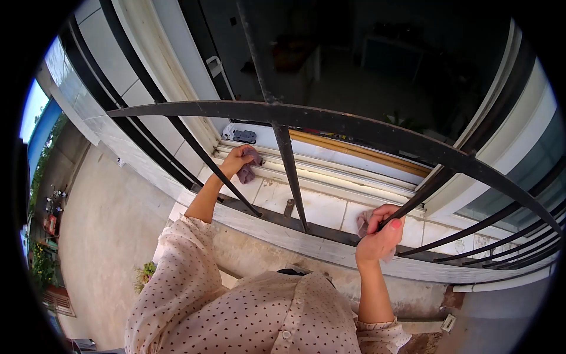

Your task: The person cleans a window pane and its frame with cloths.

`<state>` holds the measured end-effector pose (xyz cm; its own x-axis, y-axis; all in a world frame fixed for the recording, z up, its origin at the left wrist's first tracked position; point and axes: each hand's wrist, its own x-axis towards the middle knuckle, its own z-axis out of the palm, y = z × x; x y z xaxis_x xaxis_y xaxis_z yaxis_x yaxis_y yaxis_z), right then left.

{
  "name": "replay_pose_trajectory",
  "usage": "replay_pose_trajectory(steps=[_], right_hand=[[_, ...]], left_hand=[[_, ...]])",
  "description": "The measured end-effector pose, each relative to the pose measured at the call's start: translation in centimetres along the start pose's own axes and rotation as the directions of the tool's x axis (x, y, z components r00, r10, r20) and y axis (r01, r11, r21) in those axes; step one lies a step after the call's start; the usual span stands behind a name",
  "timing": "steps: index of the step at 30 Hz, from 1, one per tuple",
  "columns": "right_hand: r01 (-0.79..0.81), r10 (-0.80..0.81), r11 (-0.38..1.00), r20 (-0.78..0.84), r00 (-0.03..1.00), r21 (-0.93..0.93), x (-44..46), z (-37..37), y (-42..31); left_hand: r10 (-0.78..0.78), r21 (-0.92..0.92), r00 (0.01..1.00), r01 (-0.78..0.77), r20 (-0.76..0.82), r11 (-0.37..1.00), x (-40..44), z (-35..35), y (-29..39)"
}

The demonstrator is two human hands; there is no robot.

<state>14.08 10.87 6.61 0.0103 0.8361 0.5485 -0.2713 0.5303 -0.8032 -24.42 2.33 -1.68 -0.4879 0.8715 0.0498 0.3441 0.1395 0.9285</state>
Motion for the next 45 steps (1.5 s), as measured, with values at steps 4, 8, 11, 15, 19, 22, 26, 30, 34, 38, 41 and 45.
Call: replay_pose_trajectory(steps=[4,8,11,15,19,22,26,30,34,38,41,45], right_hand=[[0.0,-0.002,0.999,0.038,0.999,0.037,0.1,-0.2,-0.1],[0.014,-0.014,1.0,0.029,0.999,0.018,0.0,-0.2,0.2],[0.037,-0.037,0.999,0.001,0.999,-0.002,0.1,-0.1,0.4],[0.043,-0.044,0.999,0.019,0.999,0.024,0.1,-0.3,0.7],[0.028,-0.029,0.998,0.024,0.999,0.061,0.1,-0.1,0.4],[0.036,-0.038,0.998,0.042,0.998,0.052,0.0,-0.2,0.5],[0.045,-0.049,0.997,0.062,0.997,0.06,0.2,-0.4,0.7],[0.042,-0.045,0.998,0.066,0.997,0.042,0.1,-0.3,0.3],[0.035,-0.037,0.999,0.07,0.997,0.04,0.2,-0.5,0.6],[0.027,-0.031,0.998,0.086,0.996,0.05,0.4,-0.5,0.9],[-0.008,-0.002,0.997,0.116,0.993,0.082,0.5,-0.8,0.5],[-0.032,0.022,0.997,0.136,0.991,0.071,0.5,-1.0,0.3]], left_hand=[[0.036,0.186,0.998,-0.026,-0.052,0.982,-1.7,-1.1,1.4],[0.07,0.896,0.993,0.051,-0.091,0.441,-6.9,-1.1,7.9],[0.151,0.802,0.967,0.077,-0.204,0.593,-6.4,-1.3,8.8],[0.659,0.881,0.752,-0.309,-0.004,0.359,-3.1,3.3,10.3],[0.634,0.788,0.683,-0.588,0.363,0.182,-2.9,7.0,5.0],[0.523,0.788,0.794,-0.523,0.311,0.325,-3.4,6.6,5.5],[0.459,0.94,0.861,-0.312,0.219,0.139,-3.5,3.0,4.0],[0.078,0.992,0.996,-0.041,0.05,-0.122,-3.9,-0.7,4.7],[-0.297,0.984,0.946,0.084,-0.129,-0.16,-0.8,-1.9,3.8],[-0.339,0.964,0.916,0.139,-0.212,-0.228,1.1,-3.1,2.6],[-0.339,0.958,0.916,0.126,-0.212,-0.259,1.7,-3.4,1.4],[-0.342,0.946,0.913,0.116,-0.222,-0.304,1.6,-3.8,0.6]])
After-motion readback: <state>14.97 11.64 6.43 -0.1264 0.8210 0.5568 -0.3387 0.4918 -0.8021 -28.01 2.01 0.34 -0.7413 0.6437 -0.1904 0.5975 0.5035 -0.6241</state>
